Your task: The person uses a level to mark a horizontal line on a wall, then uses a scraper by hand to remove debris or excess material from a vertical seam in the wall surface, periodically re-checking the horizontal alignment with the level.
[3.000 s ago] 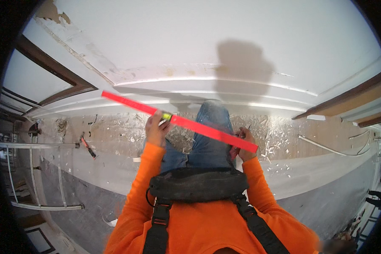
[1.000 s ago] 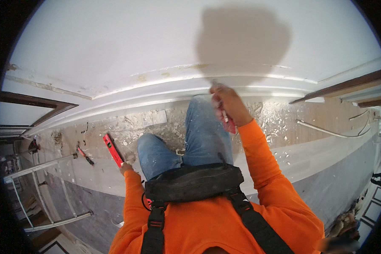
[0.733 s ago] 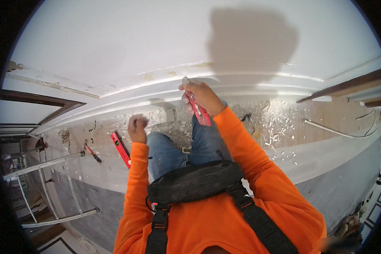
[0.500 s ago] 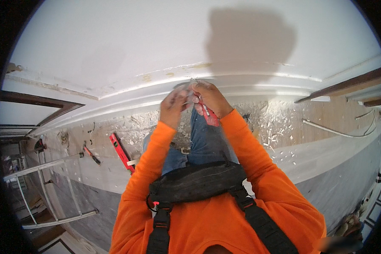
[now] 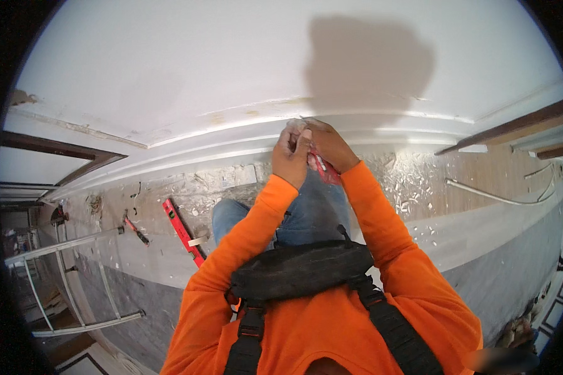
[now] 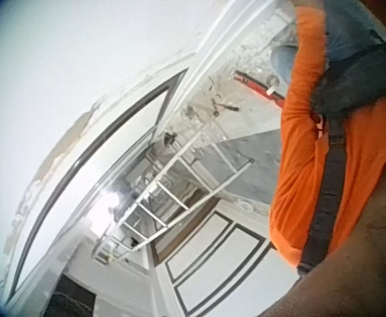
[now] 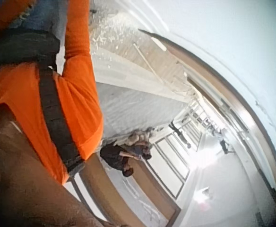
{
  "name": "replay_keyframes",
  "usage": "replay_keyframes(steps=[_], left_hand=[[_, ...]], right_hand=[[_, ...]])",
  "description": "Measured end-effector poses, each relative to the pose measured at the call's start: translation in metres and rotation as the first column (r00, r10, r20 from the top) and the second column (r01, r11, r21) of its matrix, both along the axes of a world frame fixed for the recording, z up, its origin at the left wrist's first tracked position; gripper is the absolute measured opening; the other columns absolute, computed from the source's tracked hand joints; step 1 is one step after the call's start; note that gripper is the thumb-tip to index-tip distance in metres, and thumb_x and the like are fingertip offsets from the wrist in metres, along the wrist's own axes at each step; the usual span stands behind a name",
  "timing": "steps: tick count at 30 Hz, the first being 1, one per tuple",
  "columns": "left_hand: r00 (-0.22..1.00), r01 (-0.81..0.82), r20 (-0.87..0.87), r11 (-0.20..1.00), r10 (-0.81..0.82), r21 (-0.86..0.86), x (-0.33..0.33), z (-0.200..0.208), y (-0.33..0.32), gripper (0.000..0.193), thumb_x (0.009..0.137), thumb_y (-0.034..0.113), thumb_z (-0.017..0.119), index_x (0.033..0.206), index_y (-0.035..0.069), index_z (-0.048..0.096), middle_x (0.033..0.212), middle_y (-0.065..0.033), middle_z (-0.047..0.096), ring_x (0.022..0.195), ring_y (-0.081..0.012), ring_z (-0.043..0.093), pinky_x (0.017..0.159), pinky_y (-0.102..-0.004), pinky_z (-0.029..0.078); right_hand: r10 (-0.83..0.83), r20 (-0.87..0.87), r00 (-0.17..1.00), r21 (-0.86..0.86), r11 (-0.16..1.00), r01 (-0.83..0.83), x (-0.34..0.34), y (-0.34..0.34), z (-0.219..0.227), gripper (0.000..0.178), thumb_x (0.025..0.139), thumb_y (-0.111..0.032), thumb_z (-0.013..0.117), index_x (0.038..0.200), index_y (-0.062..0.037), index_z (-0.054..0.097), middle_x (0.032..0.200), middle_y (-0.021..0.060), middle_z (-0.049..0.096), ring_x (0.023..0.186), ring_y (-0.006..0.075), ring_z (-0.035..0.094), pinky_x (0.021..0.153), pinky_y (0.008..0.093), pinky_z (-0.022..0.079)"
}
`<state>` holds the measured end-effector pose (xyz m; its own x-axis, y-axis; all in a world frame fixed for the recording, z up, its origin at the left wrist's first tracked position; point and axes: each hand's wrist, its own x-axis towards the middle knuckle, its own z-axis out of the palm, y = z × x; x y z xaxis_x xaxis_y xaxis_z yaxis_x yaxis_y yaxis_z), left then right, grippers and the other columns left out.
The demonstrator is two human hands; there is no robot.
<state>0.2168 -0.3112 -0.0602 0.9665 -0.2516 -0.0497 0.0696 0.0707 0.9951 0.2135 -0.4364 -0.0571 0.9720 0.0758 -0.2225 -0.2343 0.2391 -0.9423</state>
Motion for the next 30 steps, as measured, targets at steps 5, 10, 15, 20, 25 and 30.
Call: replay_keyframes(steps=[5, 10, 15, 20, 25, 30], left_hand=[[0.997, -0.079, 0.012, 0.995, 0.08, -0.06, 0.004, -0.007, 0.019, 0.036, 0.096, 0.024, 0.061, 0.118, -0.002, 0.049, 0.095, -0.0074, 0.061, 0.072, -0.0097, 0.056, 0.064, -0.0231, 0.048], [0.996, -0.069, -0.06, 0.995, 0.064, -0.078, 0.014, -0.008, 0.032, 0.037, 0.097, 0.026, 0.059, 0.118, -0.001, 0.046, 0.09, -0.0077, 0.058, 0.061, -0.0079, 0.053, 0.05, -0.0219, 0.046], [0.999, -0.04, -0.02, 0.997, 0.039, -0.072, 0.009, -0.008, 0.011, 0.038, 0.098, 0.032, 0.056, 0.115, -0.001, 0.049, 0.078, -0.0038, 0.054, 0.051, -0.0072, 0.048, 0.042, -0.0217, 0.042], [0.999, 0.047, -0.013, 0.994, -0.048, -0.099, -0.001, -0.007, -0.018, 0.038, 0.098, 0.032, 0.056, 0.115, -0.001, 0.049, 0.081, -0.0048, 0.056, 0.058, -0.0075, 0.051, 0.047, -0.0225, 0.044], [0.968, -0.081, 0.244, 0.993, 0.058, 0.085, -0.001, -0.015, -0.012, 0.038, 0.098, 0.03, 0.056, 0.119, -0.001, 0.046, 0.098, -0.0099, 0.056, 0.079, -0.0119, 0.056, 0.066, -0.026, 0.049], [0.973, -0.186, 0.137, 0.983, 0.183, 0.006, 0.01, -0.03, 0.026, 0.039, 0.1, 0.035, 0.05, 0.119, 0.001, 0.048, 0.084, -0.0023, 0.054, 0.064, -0.0047, 0.048, 0.054, -0.0179, 0.041]], right_hand=[[0.135, 0.742, 0.657, -0.409, 0.867, 0.285, 0.014, 0.023, 0.005, 0.029, 0.097, -0.026, 0.045, 0.104, -0.0008, 0.057, 0.078, 0.0068, 0.06, 0.047, 0.0114, 0.054, 0.04, 0.0241, 0.044], [0.093, 0.071, 0.993, 0.072, 0.993, -0.098, 0.017, 0.038, -0.011, 0.032, 0.099, -0.029, 0.045, 0.106, -0.0031, 0.062, 0.079, 0.0061, 0.06, 0.047, 0.0114, 0.054, 0.039, 0.0252, 0.043], [0.118, 0.671, 0.732, -0.429, 0.867, 0.253, 0.021, 0.018, -0.009, 0.028, 0.097, -0.024, 0.046, 0.105, -0.0024, 0.062, 0.08, 0.0063, 0.06, 0.052, 0.0111, 0.055, 0.041, 0.0247, 0.043], [0.014, 0.06, 0.998, -0.075, 0.997, -0.009, -0.007, -0.015, 0.001, 0.027, 0.096, -0.021, 0.045, 0.104, 0.0017, 0.059, 0.086, 0.0095, 0.061, 0.059, 0.0135, 0.06, 0.046, 0.0265, 0.048], [0.015, 0.082, 0.997, 0.007, 1.0, -0.015, -0.005, -0.007, 0.005, 0.033, 0.097, -0.028, 0.046, 0.1, 0.0024, 0.057, 0.072, 0.0073, 0.059, 0.045, 0.0126, 0.054, 0.04, 0.0254, 0.045], [0.15, 0.039, 0.988, 0.15, 0.977, -0.154, 0.021, 0.036, -0.01, 0.034, 0.098, -0.03, 0.046, 0.1, 0.0017, 0.059, 0.074, 0.0068, 0.059, 0.048, 0.0128, 0.055, 0.043, 0.0258, 0.047]])
